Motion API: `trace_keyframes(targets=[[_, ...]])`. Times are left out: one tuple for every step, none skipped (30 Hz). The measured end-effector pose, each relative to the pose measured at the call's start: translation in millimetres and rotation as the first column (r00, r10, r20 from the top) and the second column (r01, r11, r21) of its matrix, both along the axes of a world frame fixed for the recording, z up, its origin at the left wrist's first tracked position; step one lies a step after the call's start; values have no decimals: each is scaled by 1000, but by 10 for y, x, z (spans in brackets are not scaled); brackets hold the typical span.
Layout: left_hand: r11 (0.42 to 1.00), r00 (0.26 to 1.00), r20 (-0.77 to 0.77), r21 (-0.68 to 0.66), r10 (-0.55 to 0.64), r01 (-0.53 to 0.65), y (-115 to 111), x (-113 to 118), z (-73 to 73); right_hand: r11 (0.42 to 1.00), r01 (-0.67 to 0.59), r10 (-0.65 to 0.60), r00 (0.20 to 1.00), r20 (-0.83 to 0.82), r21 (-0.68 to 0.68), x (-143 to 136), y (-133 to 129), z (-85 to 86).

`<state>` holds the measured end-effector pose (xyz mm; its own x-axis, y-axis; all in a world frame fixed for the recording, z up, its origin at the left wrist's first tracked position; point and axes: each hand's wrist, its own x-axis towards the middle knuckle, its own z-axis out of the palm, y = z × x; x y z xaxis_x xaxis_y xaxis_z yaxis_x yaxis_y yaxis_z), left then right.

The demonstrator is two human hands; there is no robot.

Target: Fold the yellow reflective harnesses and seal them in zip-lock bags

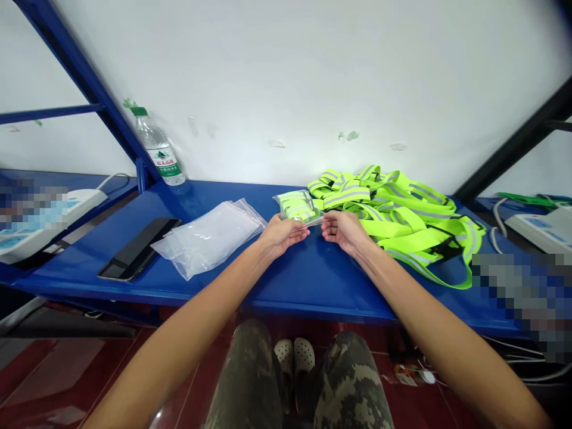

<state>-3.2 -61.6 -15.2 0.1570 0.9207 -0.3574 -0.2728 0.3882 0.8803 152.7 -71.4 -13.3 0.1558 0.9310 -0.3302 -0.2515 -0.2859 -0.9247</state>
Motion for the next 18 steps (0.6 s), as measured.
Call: trace_keyframes(targets=[[1000, 1000, 1, 0, -2, 2, 0, -4, 1, 1000, -9, 9, 1000, -7, 1, 9, 0, -1], [1000, 1000, 4, -1, -4, 4, 0, -7, 1, 1000, -18, 18, 1000, -11, 2, 16, -2, -2], [1000, 1000, 9, -4, -7, 7, -1, -8, 2, 1000, -24, 24, 1000, -10, 2, 20, -4, -3], [1000, 1000, 16, -4, -13, 13, -3, -9, 2, 1000, -29, 29, 1000, -9, 0, 19, -8, -4], [1000, 1000, 22, -2, -22, 22, -4, -7, 2, 999, -37, 37, 999, -9, -4, 14, -12, -5], [999, 999, 25, 1, -32, 32, -7, -5, 3, 999, -49, 49, 999, -9, -8, 3, -16, -7], [999, 999, 24, 5, -36, 36, -9, -2, 4, 998, -63, 63, 998, -8, -13, -12, -20, -8], [999, 999, 21, 9, -37, 37, -13, 2, 6, 997, -76, 76, 997, -6, -18, -30, -23, -9], [999, 999, 18, 14, -38, 38, -17, 5, 9, 996, -89, 89, 996, -6, -20, -50, -25, -9], [999, 999, 15, 17, -35, 35, -21, 8, 11, 995, -96, 96, 995, -4, -19, -69, -27, -9], [999, 999, 13, 18, -29, 29, -24, 11, 14, 995, -93, 93, 996, 0, -17, -86, -29, -8], [999, 1000, 12, 20, -26, 25, -27, 13, 16, 996, -85, 85, 996, 3, -15, -99, -31, -6], [999, 1000, 10, 20, -25, 25, -28, 14, 17, 997, -77, 77, 997, 6, -15, -109, -34, -4], [1000, 1000, 7, 19, -23, 23, -28, 16, 17, 997, -72, 72, 997, 7, -13, -115, -36, -2], [1000, 1000, 1, 15, -14, 14, -25, 18, 16, 997, -71, 71, 997, 8, -11, -117, -38, -1], [1000, 1000, -5, 14, -5, 6, -22, 20, 13, 997, -75, 75, 997, 7, -11, -116, -40, 0], [1000, 1000, -10, 17, -1, 1, -17, 22, 10, 996, -86, 86, 996, 2, -11, -115, -41, -2], [1000, 1000, -13, 23, 1, -1, -13, 25, 6, 995, -101, 101, 995, -4, -12, -112, -40, -5]])
